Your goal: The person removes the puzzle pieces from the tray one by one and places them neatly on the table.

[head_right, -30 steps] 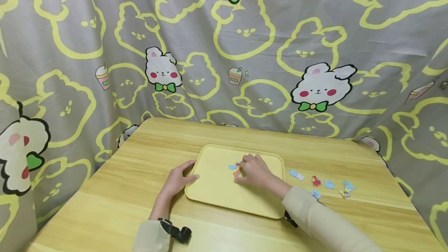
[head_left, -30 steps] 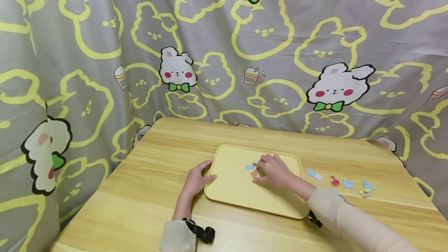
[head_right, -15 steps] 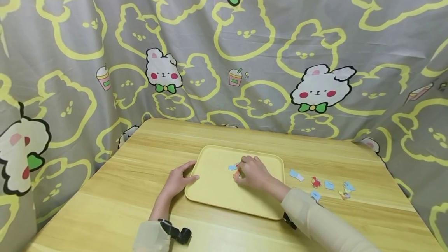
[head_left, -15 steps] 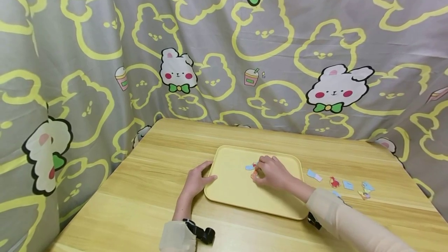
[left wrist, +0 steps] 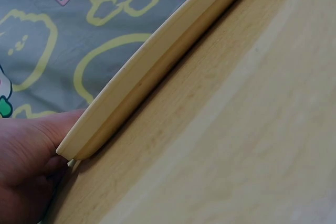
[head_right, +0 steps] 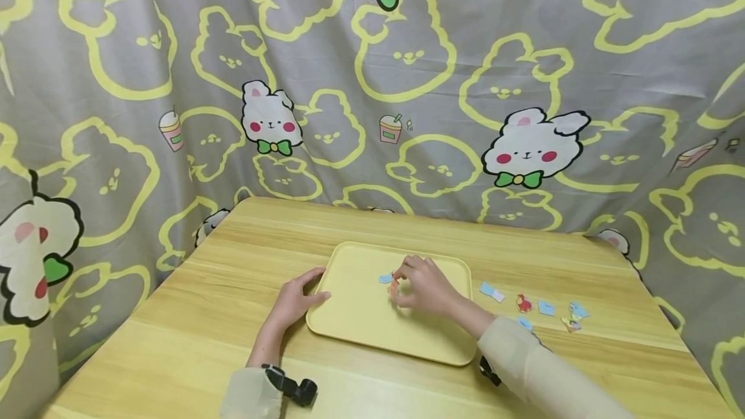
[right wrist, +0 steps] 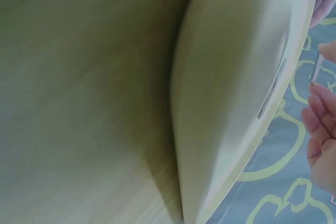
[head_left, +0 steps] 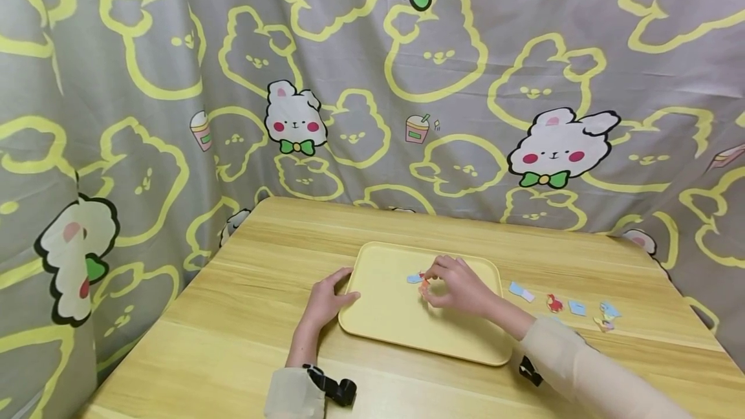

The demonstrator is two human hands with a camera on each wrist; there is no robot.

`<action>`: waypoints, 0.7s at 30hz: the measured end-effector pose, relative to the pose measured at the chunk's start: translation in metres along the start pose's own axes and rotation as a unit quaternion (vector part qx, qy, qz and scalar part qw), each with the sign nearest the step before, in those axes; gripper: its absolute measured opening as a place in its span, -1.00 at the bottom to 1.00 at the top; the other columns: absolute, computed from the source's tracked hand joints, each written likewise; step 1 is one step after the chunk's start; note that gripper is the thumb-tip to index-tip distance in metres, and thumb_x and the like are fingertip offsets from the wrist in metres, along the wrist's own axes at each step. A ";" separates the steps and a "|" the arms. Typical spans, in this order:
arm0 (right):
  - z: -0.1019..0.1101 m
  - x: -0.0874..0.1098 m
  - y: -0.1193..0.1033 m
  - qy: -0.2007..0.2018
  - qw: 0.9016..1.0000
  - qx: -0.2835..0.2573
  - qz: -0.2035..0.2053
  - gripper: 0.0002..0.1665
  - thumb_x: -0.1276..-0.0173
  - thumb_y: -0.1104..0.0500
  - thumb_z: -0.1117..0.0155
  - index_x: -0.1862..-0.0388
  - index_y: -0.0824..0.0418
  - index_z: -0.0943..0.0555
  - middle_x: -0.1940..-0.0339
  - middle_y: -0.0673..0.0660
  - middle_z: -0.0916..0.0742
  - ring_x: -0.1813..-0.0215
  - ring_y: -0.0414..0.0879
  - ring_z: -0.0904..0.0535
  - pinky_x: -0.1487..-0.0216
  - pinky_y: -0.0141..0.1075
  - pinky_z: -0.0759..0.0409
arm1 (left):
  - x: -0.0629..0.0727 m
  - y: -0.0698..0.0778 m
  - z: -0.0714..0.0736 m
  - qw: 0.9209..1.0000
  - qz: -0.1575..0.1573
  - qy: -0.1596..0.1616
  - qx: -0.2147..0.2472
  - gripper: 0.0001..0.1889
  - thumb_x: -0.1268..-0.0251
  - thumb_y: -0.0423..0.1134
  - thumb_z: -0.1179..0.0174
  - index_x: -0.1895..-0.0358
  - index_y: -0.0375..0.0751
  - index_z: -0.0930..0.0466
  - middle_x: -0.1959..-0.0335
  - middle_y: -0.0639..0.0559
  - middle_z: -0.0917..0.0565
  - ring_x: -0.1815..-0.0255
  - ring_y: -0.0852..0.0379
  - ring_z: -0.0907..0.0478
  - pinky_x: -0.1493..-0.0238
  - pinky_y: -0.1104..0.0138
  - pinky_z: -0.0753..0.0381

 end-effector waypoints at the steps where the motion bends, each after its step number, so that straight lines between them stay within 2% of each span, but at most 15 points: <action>1: 0.001 0.001 0.000 0.005 1.000 -0.008 -0.002 -0.71 0.02 0.10 -0.54 0.31 0.16 -0.71 0.34 0.02 -0.69 0.27 -0.16 -0.56 0.26 -0.42 -0.35 | 0.000 0.000 0.000 1.000 0.000 0.000 -0.001 -0.41 -0.16 -0.23 -0.39 -0.30 -0.16 -0.49 -0.32 -0.30 -0.51 -0.37 -0.30 -0.40 -0.39 -0.12 -0.41; 5: 0.004 0.005 0.000 0.028 0.998 -0.052 -0.015 -0.67 0.05 0.15 -0.57 0.27 0.16 -0.69 0.33 0.05 -0.69 0.26 -0.14 -0.56 0.19 -0.35 -0.39 | 0.000 -0.001 0.000 1.000 0.002 -0.001 0.001 -0.41 -0.16 -0.23 -0.39 -0.30 -0.16 -0.49 -0.32 -0.30 -0.51 -0.38 -0.31 -0.40 -0.39 -0.13 -0.40; 11: 0.010 0.014 -0.004 0.050 0.985 -0.147 -0.074 -0.60 0.05 0.25 -0.58 0.16 0.20 -0.70 0.31 0.09 -0.67 0.24 -0.13 -0.52 0.12 -0.32 -0.36 | -0.001 0.000 -0.001 1.000 -0.002 0.000 0.002 -0.41 -0.16 -0.23 -0.39 -0.30 -0.17 -0.49 -0.32 -0.30 -0.51 -0.38 -0.30 -0.40 -0.39 -0.12 -0.41; 14: 0.011 0.016 -0.005 0.052 0.983 -0.153 -0.091 -0.59 0.04 0.24 -0.57 0.15 0.17 -0.70 0.31 0.07 -0.67 0.22 -0.18 -0.50 0.10 -0.30 -0.38 | -0.001 0.000 -0.001 1.000 -0.002 0.003 -0.001 -0.41 -0.16 -0.24 -0.40 -0.30 -0.17 -0.50 -0.31 -0.29 -0.52 -0.37 -0.30 -0.41 -0.38 -0.12 -0.42; 21: 0.013 0.020 -0.006 0.057 0.984 -0.143 -0.093 -0.60 0.05 0.22 -0.57 0.16 0.14 -0.70 0.31 0.05 -0.67 0.22 -0.19 -0.50 0.09 -0.28 -0.39 | 0.000 0.000 -0.001 1.000 -0.003 0.002 -0.005 -0.41 -0.15 -0.24 -0.40 -0.30 -0.16 -0.50 -0.31 -0.29 -0.52 -0.37 -0.29 -0.41 -0.39 -0.11 -0.41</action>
Point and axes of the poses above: each hand's wrist, its own x-axis away from the middle knuckle, its own z-axis out of the back of the hand, y = z × x, the point moved 1 cm from there along -x, towards the middle knuckle
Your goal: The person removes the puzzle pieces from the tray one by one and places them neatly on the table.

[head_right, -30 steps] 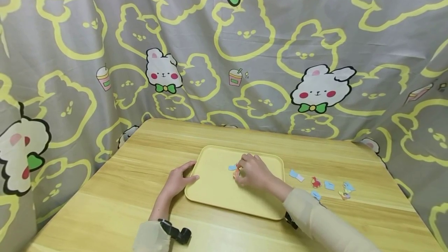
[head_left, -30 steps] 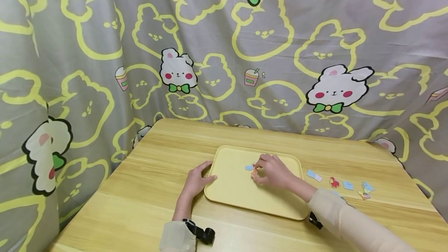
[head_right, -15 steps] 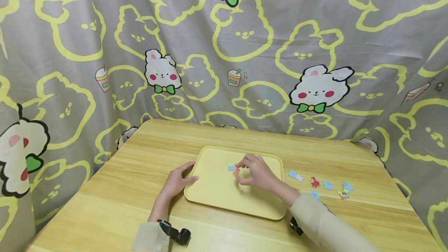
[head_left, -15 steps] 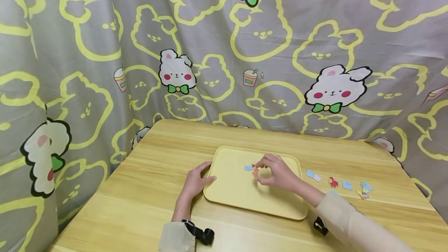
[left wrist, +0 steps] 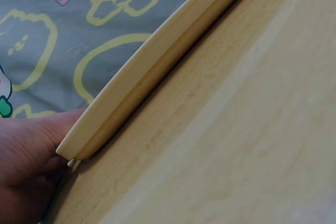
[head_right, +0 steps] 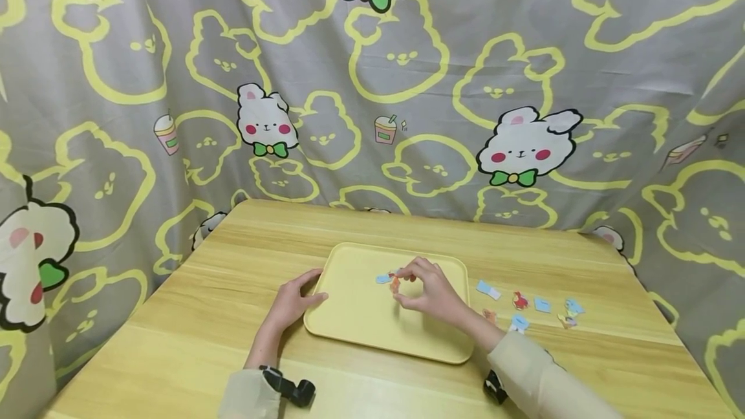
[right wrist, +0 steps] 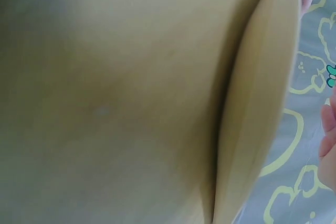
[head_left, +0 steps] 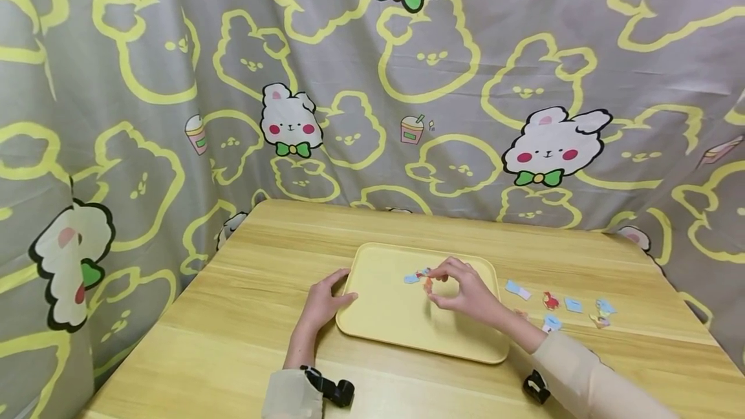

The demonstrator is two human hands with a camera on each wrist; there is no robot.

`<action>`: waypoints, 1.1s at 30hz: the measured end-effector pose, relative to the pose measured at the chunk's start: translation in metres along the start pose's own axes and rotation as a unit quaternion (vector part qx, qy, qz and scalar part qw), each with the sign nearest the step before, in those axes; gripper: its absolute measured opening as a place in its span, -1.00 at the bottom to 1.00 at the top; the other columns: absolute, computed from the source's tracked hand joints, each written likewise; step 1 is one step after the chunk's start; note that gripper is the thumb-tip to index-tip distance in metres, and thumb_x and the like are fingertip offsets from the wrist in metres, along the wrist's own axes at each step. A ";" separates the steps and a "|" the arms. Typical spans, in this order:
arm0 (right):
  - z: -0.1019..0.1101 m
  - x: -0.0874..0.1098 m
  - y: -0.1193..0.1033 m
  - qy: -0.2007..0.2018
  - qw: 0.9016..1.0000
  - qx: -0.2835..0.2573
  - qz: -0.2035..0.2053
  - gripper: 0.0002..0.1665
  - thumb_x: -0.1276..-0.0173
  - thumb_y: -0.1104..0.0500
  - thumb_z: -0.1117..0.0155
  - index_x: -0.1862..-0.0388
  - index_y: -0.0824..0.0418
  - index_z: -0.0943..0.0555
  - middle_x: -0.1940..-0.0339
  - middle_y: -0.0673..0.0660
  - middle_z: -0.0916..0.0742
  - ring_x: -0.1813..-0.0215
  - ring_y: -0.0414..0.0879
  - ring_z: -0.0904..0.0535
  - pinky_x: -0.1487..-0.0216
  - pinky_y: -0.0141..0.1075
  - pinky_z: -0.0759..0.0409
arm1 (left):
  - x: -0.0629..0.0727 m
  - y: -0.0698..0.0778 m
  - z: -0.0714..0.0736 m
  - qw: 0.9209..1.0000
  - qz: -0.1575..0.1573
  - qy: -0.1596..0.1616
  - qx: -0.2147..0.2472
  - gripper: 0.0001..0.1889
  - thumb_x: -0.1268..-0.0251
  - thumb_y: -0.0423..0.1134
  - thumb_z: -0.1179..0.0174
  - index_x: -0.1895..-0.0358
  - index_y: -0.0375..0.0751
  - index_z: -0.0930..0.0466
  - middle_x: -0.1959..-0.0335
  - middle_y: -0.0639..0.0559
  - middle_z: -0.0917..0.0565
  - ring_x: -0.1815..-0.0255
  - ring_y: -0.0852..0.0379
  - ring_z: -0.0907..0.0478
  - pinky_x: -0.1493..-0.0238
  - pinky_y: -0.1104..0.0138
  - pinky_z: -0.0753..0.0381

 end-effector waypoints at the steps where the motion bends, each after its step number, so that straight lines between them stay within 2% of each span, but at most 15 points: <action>1: 0.000 0.000 0.000 0.000 1.000 -0.001 0.001 -0.60 0.05 0.22 -0.57 0.16 0.14 -0.70 0.31 0.04 -0.67 0.22 -0.19 -0.50 0.09 -0.28 -0.39 | 0.000 0.000 0.000 1.000 0.000 0.000 -0.001 -0.41 -0.15 -0.24 -0.40 -0.30 -0.16 -0.50 -0.31 -0.29 -0.52 -0.37 -0.30 -0.42 -0.39 -0.11 -0.42; 7: 0.003 0.005 0.001 0.001 1.000 0.005 0.010 -0.60 0.06 0.22 -0.56 0.17 0.11 -0.69 0.33 -0.02 -0.64 0.23 -0.22 -0.48 0.10 -0.29 -0.38 | 0.000 -0.002 -0.001 1.000 0.001 0.001 -0.005 -0.42 -0.15 -0.24 -0.40 -0.29 -0.15 -0.51 -0.30 -0.29 -0.53 -0.36 -0.29 -0.42 -0.39 -0.11 -0.42; 19: 0.012 0.017 0.010 0.014 0.999 0.028 0.023 -0.58 0.11 0.24 -0.57 0.20 0.08 -0.67 0.34 0.03 -0.64 0.23 -0.25 -0.46 0.16 -0.35 -0.45 | 0.001 -0.002 -0.001 1.000 0.001 -0.003 -0.002 -0.42 -0.17 -0.23 -0.39 -0.30 -0.14 -0.50 -0.32 -0.29 -0.51 -0.38 -0.30 -0.40 -0.39 -0.12 -0.41; 25: 0.019 0.024 0.013 0.017 0.999 0.033 0.031 -0.57 0.13 0.26 -0.59 0.21 0.09 -0.66 0.34 0.02 -0.64 0.24 -0.27 -0.45 0.22 -0.28 -0.52 | 0.000 -0.001 -0.002 1.000 0.003 -0.001 -0.004 -0.42 -0.17 -0.23 -0.39 -0.30 -0.14 -0.50 -0.32 -0.29 -0.52 -0.38 -0.30 -0.40 -0.39 -0.12 -0.41; 33: 0.033 0.035 0.017 0.021 0.998 0.057 0.030 -0.56 0.15 0.24 -0.61 0.23 0.08 -0.66 0.33 -0.02 -0.64 0.24 -0.26 -0.45 0.20 -0.31 -0.45 | 0.000 -0.001 -0.002 1.000 0.004 -0.002 -0.002 -0.42 -0.17 -0.23 -0.38 -0.30 -0.14 -0.50 -0.32 -0.29 -0.51 -0.38 -0.29 -0.40 -0.40 -0.12 -0.40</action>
Point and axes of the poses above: each hand's wrist, its own x-axis away from the middle knuckle, its own z-axis out of the back of the hand, y = z × x, the point moved 1 cm from there along -x, towards the middle knuckle
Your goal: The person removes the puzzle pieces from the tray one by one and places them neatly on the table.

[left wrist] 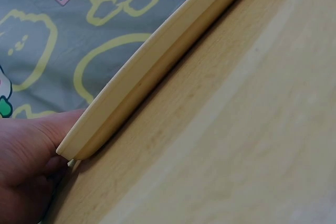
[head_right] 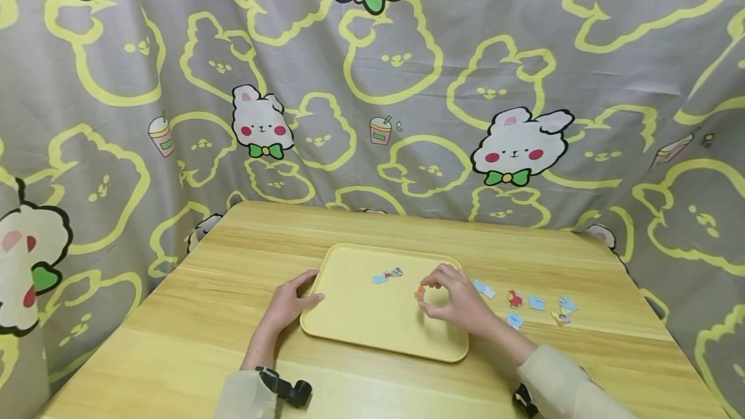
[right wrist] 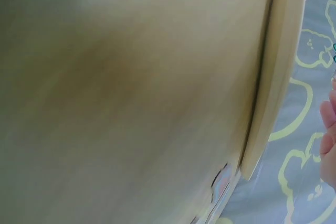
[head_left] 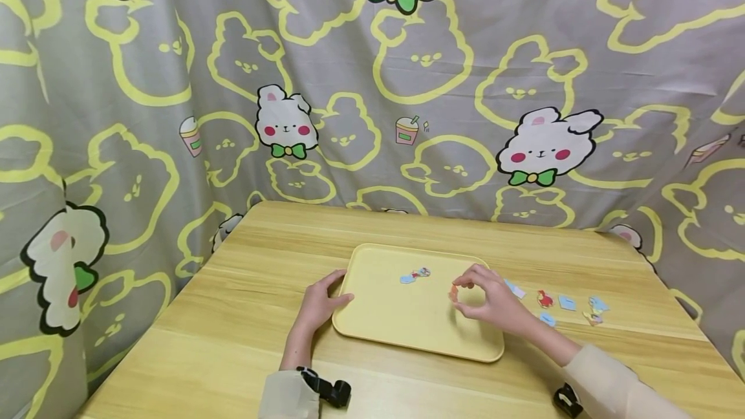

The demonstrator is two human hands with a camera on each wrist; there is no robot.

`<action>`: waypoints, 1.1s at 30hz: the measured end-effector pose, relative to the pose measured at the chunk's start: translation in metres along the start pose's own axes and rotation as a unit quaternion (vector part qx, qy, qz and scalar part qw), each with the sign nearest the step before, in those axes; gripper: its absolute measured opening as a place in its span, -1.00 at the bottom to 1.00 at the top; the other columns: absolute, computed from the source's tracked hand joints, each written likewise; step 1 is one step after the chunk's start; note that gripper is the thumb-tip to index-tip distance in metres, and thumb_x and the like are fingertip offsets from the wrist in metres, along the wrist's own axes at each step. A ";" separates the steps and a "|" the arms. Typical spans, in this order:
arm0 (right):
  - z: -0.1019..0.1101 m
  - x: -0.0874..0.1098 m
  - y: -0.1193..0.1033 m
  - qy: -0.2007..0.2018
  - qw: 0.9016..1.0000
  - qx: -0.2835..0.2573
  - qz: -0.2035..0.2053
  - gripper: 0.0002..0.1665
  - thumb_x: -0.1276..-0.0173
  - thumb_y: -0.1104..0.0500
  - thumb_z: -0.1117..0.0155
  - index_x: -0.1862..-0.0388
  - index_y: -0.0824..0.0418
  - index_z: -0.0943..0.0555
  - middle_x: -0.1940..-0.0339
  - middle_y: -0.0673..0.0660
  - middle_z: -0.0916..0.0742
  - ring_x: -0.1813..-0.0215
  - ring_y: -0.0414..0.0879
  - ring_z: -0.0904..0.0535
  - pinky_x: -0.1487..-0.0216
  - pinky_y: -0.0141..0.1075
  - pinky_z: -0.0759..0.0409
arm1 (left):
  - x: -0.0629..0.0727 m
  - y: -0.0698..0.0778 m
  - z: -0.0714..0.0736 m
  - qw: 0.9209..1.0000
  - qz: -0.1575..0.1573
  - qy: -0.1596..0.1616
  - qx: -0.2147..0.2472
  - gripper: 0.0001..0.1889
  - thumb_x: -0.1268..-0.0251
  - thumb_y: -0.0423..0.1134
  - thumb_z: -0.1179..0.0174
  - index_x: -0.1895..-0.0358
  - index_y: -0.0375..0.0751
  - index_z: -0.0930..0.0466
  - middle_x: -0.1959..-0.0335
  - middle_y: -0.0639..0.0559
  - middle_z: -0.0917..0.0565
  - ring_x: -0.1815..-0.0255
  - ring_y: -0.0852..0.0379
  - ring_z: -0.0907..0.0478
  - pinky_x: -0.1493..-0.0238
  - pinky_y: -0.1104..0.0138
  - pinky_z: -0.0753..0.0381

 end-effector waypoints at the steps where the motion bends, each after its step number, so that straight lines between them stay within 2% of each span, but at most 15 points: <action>1: 0.002 0.002 0.001 0.001 1.000 0.005 -0.001 -0.56 0.15 0.24 -0.61 0.22 0.07 -0.66 0.33 -0.03 -0.64 0.23 -0.27 -0.45 0.19 -0.32 -0.43 | 0.000 0.000 0.000 1.000 0.000 0.000 0.000 -0.42 -0.17 -0.23 -0.39 -0.30 -0.14 -0.50 -0.32 -0.29 -0.51 -0.38 -0.29 -0.40 -0.40 -0.12 -0.40; 12: 0.024 0.022 0.012 0.005 0.999 0.051 -0.012 -0.51 0.20 0.24 -0.63 0.22 0.04 -0.66 0.34 -0.08 -0.61 0.24 -0.29 -0.44 0.16 -0.33 -0.40 | 0.000 0.000 0.000 1.000 0.001 0.001 0.000 -0.42 -0.17 -0.23 -0.39 -0.30 -0.14 -0.50 -0.32 -0.30 -0.51 -0.38 -0.29 -0.40 -0.40 -0.11 -0.40; 27: 0.050 0.051 0.028 0.009 0.997 0.082 -0.014 -0.51 0.26 0.31 -0.62 0.25 0.09 -0.67 0.36 -0.13 -0.60 0.27 -0.31 -0.43 0.21 -0.37 -0.30 | 0.000 0.000 0.000 1.000 0.005 0.001 -0.002 -0.41 -0.16 -0.24 -0.39 -0.30 -0.15 -0.50 -0.31 -0.29 -0.52 -0.38 -0.29 -0.41 -0.40 -0.10 -0.41; 33: 0.062 0.064 0.033 0.002 0.995 0.092 -0.028 -0.50 0.24 0.30 -0.63 0.24 0.06 -0.67 0.35 -0.16 -0.59 0.28 -0.30 -0.42 0.22 -0.39 -0.27 | -0.001 0.000 0.000 1.000 0.007 0.003 -0.004 -0.42 -0.16 -0.23 -0.39 -0.30 -0.14 -0.50 -0.31 -0.28 -0.52 -0.37 -0.28 -0.41 -0.39 -0.10 -0.41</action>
Point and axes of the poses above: each hand's wrist, its own x-axis away from the middle knuckle, its own z-axis out of the back of the hand, y = z × x, the point moved 1 cm from there along -x, towards the middle knuckle
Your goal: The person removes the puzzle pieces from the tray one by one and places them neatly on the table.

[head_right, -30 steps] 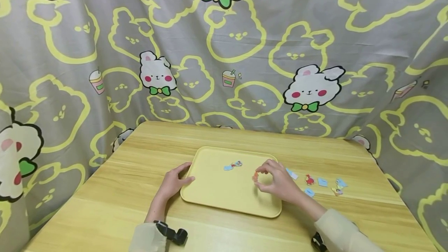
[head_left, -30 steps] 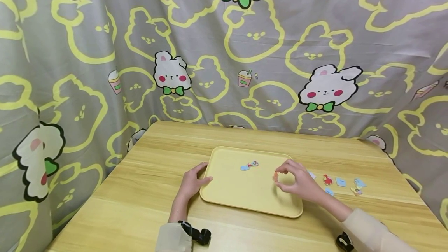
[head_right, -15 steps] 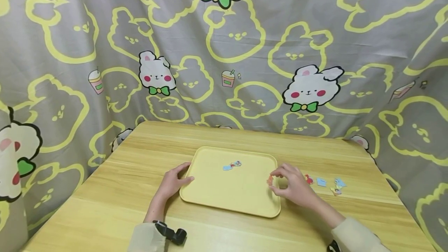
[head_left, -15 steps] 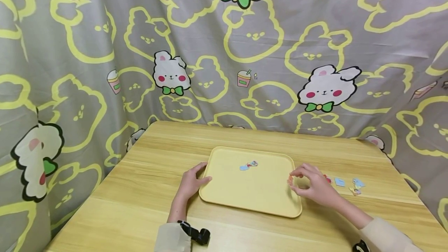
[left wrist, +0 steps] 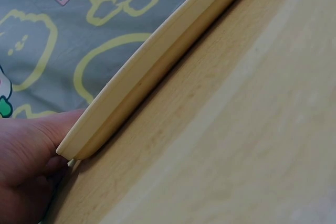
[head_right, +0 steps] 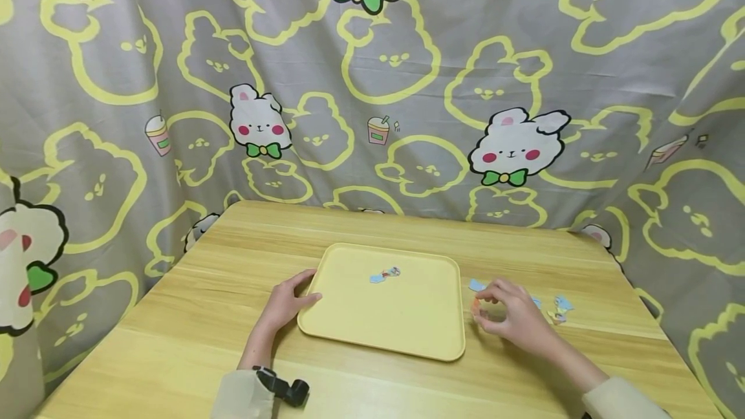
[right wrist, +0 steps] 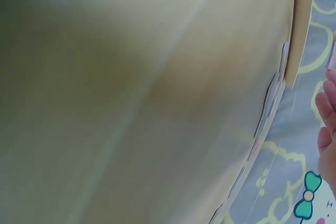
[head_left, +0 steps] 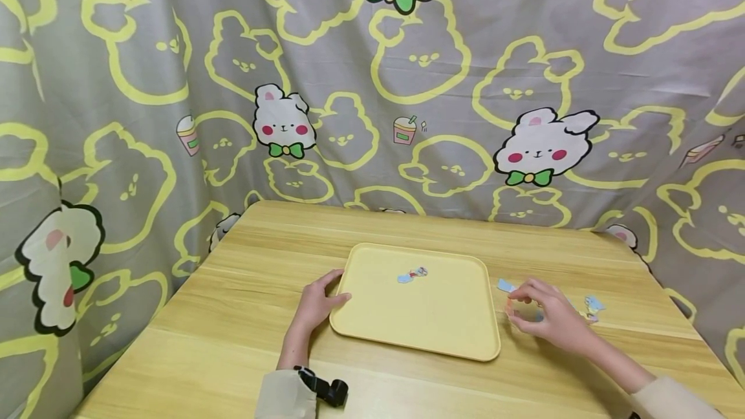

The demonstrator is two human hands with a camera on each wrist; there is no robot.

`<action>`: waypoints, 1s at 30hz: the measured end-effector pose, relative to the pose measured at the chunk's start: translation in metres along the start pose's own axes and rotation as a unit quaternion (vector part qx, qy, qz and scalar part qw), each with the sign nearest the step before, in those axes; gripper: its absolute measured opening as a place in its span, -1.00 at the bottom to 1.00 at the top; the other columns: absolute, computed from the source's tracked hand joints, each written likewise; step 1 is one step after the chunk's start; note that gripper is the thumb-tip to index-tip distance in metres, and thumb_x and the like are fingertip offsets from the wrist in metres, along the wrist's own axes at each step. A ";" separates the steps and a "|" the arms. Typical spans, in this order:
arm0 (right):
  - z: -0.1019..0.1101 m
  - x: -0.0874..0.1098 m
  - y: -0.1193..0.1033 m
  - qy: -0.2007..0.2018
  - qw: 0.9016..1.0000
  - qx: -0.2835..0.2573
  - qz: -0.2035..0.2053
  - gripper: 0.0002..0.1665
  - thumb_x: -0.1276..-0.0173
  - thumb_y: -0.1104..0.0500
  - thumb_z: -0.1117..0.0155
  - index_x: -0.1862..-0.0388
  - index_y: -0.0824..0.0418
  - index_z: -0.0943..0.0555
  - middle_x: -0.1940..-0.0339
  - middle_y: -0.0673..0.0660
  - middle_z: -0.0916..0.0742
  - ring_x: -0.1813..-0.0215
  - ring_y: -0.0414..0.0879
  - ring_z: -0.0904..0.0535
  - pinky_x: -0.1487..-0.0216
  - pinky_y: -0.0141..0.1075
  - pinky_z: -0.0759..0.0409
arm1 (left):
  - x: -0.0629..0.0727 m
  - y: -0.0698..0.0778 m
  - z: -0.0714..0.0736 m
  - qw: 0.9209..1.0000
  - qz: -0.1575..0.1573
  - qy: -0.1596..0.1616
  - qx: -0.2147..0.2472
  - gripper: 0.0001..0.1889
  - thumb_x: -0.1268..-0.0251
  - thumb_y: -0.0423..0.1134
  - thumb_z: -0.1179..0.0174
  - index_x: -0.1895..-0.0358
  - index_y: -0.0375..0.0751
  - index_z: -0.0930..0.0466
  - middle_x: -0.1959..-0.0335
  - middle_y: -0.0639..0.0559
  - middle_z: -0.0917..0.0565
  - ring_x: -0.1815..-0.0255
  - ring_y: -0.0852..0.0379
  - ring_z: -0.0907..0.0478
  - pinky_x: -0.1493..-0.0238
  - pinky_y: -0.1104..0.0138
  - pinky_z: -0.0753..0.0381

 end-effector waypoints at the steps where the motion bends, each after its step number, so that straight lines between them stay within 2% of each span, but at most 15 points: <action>1: 0.002 0.002 0.001 0.000 1.000 0.003 -0.003 -0.50 0.25 0.29 -0.63 0.24 0.06 -0.67 0.35 -0.16 -0.60 0.27 -0.30 -0.43 0.22 -0.39 -0.28 | 0.000 0.000 0.000 1.000 0.000 0.000 0.001 -0.42 -0.16 -0.23 -0.39 -0.30 -0.14 -0.50 -0.31 -0.28 -0.52 -0.37 -0.28 -0.41 -0.39 -0.10 -0.42; 9: 0.014 0.014 0.009 -0.002 1.000 0.016 -0.017 -0.48 0.27 0.29 -0.64 0.23 0.05 -0.67 0.35 -0.16 -0.59 0.30 -0.32 -0.42 0.25 -0.37 -0.22 | 0.000 0.001 0.001 1.000 -0.001 0.001 0.006 -0.42 -0.16 -0.25 -0.39 -0.30 -0.15 -0.51 -0.30 -0.29 -0.53 -0.36 -0.29 -0.42 -0.38 -0.10 -0.42; 17: 0.023 0.026 0.020 -0.005 0.999 0.027 -0.016 -0.47 0.30 0.30 -0.66 0.24 0.08 -0.69 0.34 -0.17 -0.60 0.30 -0.34 -0.42 0.28 -0.44 -0.26 | 0.000 0.001 0.001 1.000 -0.005 0.001 -0.002 -0.41 -0.16 -0.25 -0.39 -0.30 -0.15 -0.50 -0.30 -0.27 -0.54 -0.35 -0.29 -0.44 -0.37 -0.10 -0.44; 23: 0.029 0.035 0.030 0.001 0.999 0.041 -0.016 -0.45 0.36 0.28 -0.66 0.26 0.04 -0.69 0.39 -0.20 -0.57 0.31 -0.35 -0.41 0.26 -0.46 -0.14 | 0.001 0.002 0.001 1.000 -0.005 0.000 -0.003 -0.41 -0.16 -0.24 -0.39 -0.30 -0.16 -0.50 -0.30 -0.29 -0.54 -0.34 -0.30 -0.44 -0.36 -0.10 -0.45; 30: 0.034 0.046 0.041 -0.011 0.998 0.060 -0.028 -0.49 0.32 0.25 -0.66 0.31 -0.05 -0.66 0.38 -0.24 -0.56 0.31 -0.39 -0.43 0.28 -0.44 -0.14 | 0.001 0.002 0.001 1.000 -0.006 -0.002 -0.005 -0.41 -0.16 -0.24 -0.39 -0.31 -0.17 -0.49 -0.30 -0.29 -0.53 -0.35 -0.30 -0.43 -0.37 -0.11 -0.44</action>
Point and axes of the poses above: each hand's wrist, its own x-axis away from the middle knuckle, its own z-axis out of the back of the hand, y = z × x, the point moved 1 cm from there along -x, towards the middle knuckle
